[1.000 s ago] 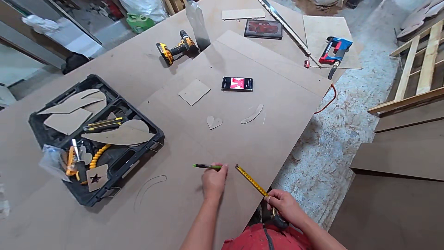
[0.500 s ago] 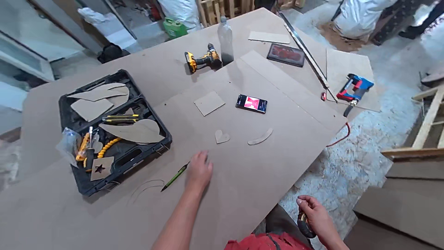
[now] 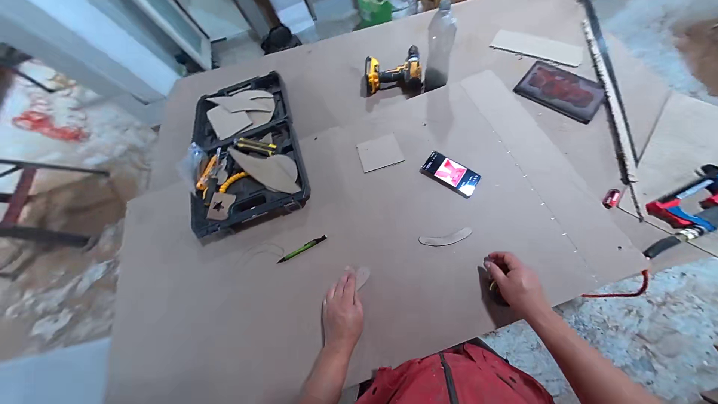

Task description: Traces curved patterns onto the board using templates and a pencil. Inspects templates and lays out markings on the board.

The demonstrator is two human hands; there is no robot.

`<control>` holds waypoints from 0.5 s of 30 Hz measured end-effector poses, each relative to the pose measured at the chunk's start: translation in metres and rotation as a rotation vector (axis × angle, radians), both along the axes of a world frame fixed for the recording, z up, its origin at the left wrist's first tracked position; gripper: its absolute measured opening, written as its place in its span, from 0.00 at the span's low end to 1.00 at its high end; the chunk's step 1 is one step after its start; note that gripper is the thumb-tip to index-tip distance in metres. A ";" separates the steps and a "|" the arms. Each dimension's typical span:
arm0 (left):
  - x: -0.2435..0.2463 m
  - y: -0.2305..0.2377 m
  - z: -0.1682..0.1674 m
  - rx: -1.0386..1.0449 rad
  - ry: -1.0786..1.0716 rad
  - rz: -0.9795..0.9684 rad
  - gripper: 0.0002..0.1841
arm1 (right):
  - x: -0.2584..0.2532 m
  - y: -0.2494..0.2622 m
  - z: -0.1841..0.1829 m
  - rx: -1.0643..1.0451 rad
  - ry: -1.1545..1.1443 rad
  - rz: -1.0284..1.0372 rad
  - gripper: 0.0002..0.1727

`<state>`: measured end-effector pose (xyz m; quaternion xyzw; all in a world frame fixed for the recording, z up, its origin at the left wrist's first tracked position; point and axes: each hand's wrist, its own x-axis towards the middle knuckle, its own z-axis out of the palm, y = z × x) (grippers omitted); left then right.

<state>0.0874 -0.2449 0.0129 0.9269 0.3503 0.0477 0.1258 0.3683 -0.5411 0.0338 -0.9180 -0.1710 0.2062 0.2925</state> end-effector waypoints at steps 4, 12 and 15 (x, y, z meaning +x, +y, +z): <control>-0.028 -0.003 0.003 -0.079 -0.009 -0.039 0.21 | 0.010 0.033 -0.002 -0.074 -0.321 0.181 0.20; -0.030 0.010 0.005 -0.168 -0.041 -0.128 0.19 | -0.130 0.126 -0.004 0.039 -0.197 0.844 0.25; -0.030 0.014 -0.003 -0.144 -0.091 -0.143 0.18 | -0.159 0.145 -0.033 0.048 -0.284 0.910 0.29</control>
